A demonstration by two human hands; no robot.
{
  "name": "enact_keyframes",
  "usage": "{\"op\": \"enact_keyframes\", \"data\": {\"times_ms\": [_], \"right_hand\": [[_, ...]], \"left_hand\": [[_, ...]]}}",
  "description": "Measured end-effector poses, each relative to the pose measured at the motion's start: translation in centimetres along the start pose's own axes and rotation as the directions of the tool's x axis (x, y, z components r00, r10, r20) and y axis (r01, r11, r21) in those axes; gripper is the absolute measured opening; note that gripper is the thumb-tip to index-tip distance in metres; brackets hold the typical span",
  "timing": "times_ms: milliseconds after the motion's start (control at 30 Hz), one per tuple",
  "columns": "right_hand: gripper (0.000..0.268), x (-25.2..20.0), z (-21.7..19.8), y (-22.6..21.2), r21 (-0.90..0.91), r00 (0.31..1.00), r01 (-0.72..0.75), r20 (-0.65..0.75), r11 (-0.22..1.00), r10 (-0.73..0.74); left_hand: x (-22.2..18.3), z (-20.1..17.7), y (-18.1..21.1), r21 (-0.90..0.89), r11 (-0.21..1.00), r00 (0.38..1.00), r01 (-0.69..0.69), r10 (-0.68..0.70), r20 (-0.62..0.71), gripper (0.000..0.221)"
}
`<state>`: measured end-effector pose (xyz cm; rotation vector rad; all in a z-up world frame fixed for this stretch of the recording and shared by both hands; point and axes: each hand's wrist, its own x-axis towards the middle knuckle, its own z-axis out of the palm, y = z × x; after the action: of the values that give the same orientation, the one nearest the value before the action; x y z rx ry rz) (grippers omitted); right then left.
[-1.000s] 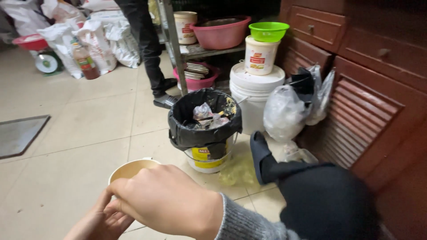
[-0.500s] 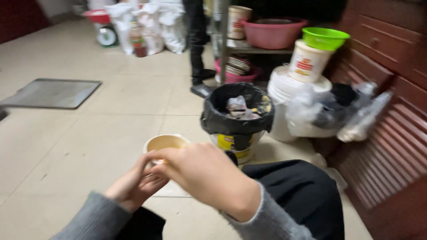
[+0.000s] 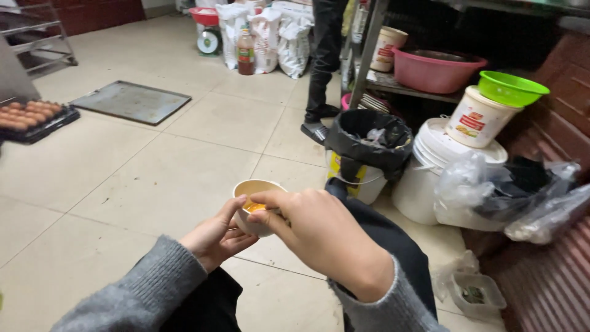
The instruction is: Whisking eggs in a small white cup using a pair of wooden chopsticks.
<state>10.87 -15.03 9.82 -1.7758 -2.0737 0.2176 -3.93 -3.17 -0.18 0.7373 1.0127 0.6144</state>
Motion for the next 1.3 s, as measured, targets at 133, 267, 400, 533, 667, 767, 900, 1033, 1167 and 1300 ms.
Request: {"op": "enact_keyframes", "data": {"times_ms": [133, 267, 400, 533, 667, 767, 900, 1033, 1167, 1300], "right_hand": [[0.041, 1.3, -0.5, 0.6, 0.008, 0.995, 0.102, 0.014, 0.995, -0.102], [0.038, 3.5, -2.8, 1.8, 0.165, 0.981, 0.174, 0.053, 0.971, -0.185], [0.036, 7.3, -3.9, 4.8, 0.512, 0.976, -0.121, 0.219, 0.851, 0.007], [0.033, 10.2, -4.8, 3.9, 0.539, 0.946, -0.275, 0.302, 0.796, 0.122], [0.036, 12.0, -3.3, 4.1, 0.609, 0.913, -0.406, 0.294, 0.681, 0.282], [0.035, 13.8, -2.2, 4.9, 0.595, 0.884, -0.468, 0.306, 0.653, 0.355], [0.035, 15.6, 0.1, 7.4, 0.636, 0.909, -0.409, 0.224, 0.654, 0.350], [0.036, 16.1, 1.7, 8.2, 0.602, 0.835, -0.549, 0.370, 0.580, 0.407], [0.036, 16.9, 4.0, 10.7, 0.737, 0.909, -0.405, 0.259, 0.541, 0.328], [0.037, 17.5, 5.1, 11.6, 0.738, 0.910, -0.406, 0.268, 0.539, 0.318]], "left_hand": [[-3.0, 0.1, 1.6, -0.008, 1.000, 0.998, 0.021, -0.021, -0.059, 0.070], [-3.9, -0.9, 2.1, -0.087, 0.995, 0.994, 0.042, -0.050, -0.097, 0.073], [-4.2, -2.4, 1.8, -0.107, 0.992, 0.987, 0.072, -0.086, -0.132, 0.069], [-3.8, -3.4, 2.3, -0.114, 0.986, 0.980, 0.118, -0.135, -0.150, 0.070], [-1.9, -4.3, 3.2, -0.125, 0.982, 0.980, 0.139, -0.154, -0.125, 0.061], [1.1, -6.2, 3.4, -0.121, 0.983, 0.979, 0.140, -0.156, -0.129, 0.055], [3.1, -7.4, 3.4, -0.102, 0.984, 0.985, 0.143, -0.151, -0.078, 0.048], [5.5, -9.3, 3.3, -0.133, 0.985, 0.992, 0.111, -0.118, -0.046, 0.040], [6.8, -9.8, 2.6, -0.153, 0.983, 0.994, 0.097, -0.104, -0.038, 0.034], [7.4, -9.5, 1.7, -0.249, 0.968, 0.992, 0.034, -0.064, -0.113, 0.026]]}}
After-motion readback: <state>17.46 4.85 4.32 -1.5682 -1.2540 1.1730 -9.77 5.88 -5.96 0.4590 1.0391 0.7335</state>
